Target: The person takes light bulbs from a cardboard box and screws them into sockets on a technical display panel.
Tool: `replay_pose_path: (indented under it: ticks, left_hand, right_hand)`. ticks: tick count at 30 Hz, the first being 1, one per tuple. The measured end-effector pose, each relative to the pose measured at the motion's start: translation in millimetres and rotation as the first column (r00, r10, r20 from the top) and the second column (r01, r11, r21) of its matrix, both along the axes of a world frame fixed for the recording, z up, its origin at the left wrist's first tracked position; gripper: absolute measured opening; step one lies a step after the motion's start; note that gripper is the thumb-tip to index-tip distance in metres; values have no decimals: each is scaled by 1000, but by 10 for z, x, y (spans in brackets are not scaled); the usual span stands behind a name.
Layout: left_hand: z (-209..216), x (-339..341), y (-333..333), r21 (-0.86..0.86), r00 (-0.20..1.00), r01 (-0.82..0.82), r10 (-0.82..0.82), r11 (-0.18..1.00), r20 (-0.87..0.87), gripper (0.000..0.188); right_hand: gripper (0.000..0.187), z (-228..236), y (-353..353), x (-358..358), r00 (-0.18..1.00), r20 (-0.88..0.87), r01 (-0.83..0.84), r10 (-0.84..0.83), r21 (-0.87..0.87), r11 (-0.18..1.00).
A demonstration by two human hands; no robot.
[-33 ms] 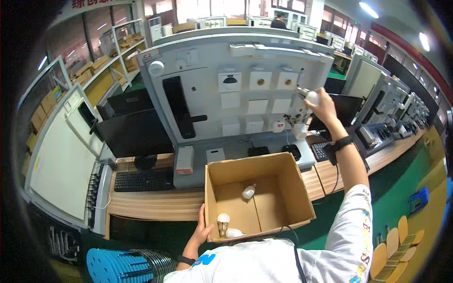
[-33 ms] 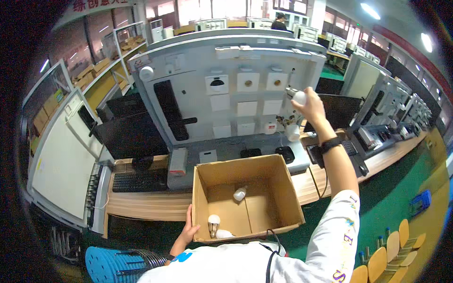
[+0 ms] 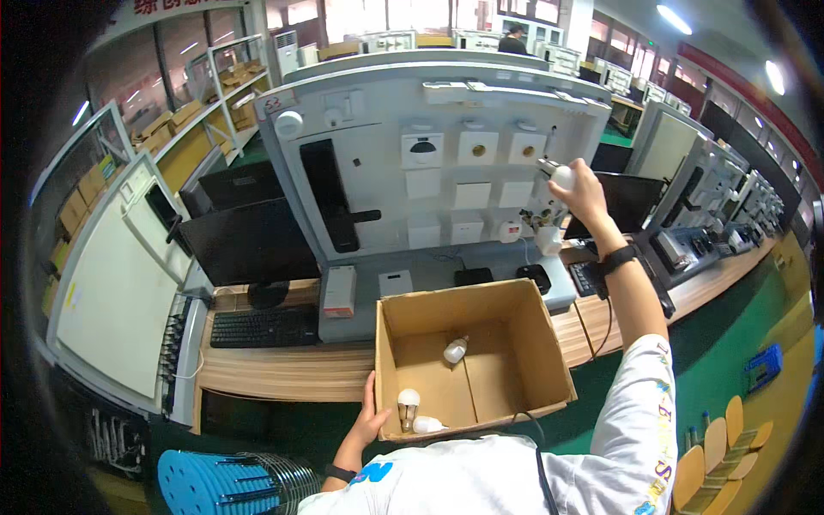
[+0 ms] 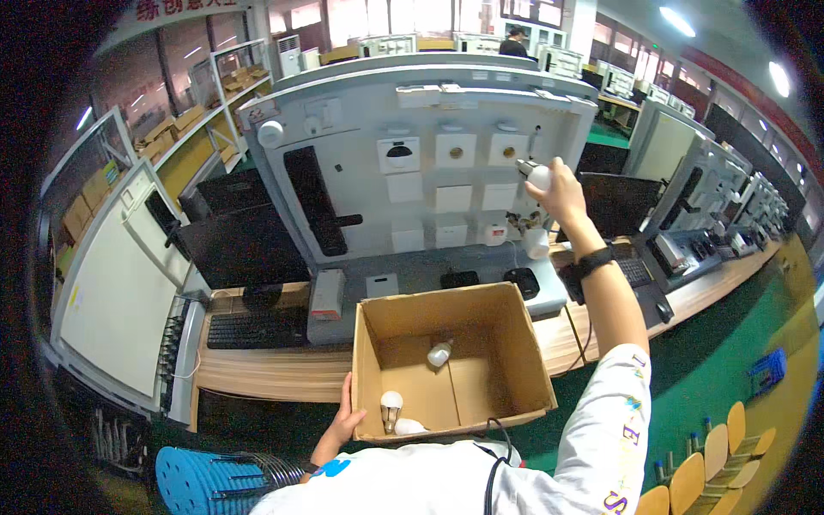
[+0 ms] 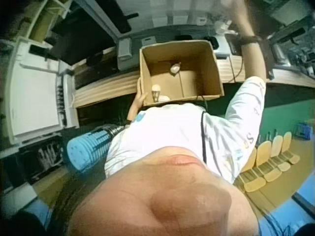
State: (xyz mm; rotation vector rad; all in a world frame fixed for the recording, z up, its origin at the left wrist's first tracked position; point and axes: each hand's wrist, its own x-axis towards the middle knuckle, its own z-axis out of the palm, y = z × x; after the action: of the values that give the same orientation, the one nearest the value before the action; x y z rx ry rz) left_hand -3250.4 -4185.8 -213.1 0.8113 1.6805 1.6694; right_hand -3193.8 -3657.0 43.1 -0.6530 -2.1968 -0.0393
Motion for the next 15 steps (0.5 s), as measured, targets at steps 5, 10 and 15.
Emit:
replay_pose_path:
  ticks: [5, 10, 15]
  left_hand:
    - [-11, 16, -25, 24, 1000, 0, 0, 1000, 20, 85]
    - [-118, 28, -57, 51, 1000, -19, 19, 999, -4, 85]
    - [-227, 0, -39, 27, 999, -12, 13, 1000, -50, 86]
  right_hand:
    - [55, -86, 48, -494, 996, 24, 84, -85, 49, 995]
    - [58, -244, 110, -748, 984, 1, 177, -178, 73, 981]
    - [65, -324, 491, -831, 793, -585, -604, -171, -792, -87]
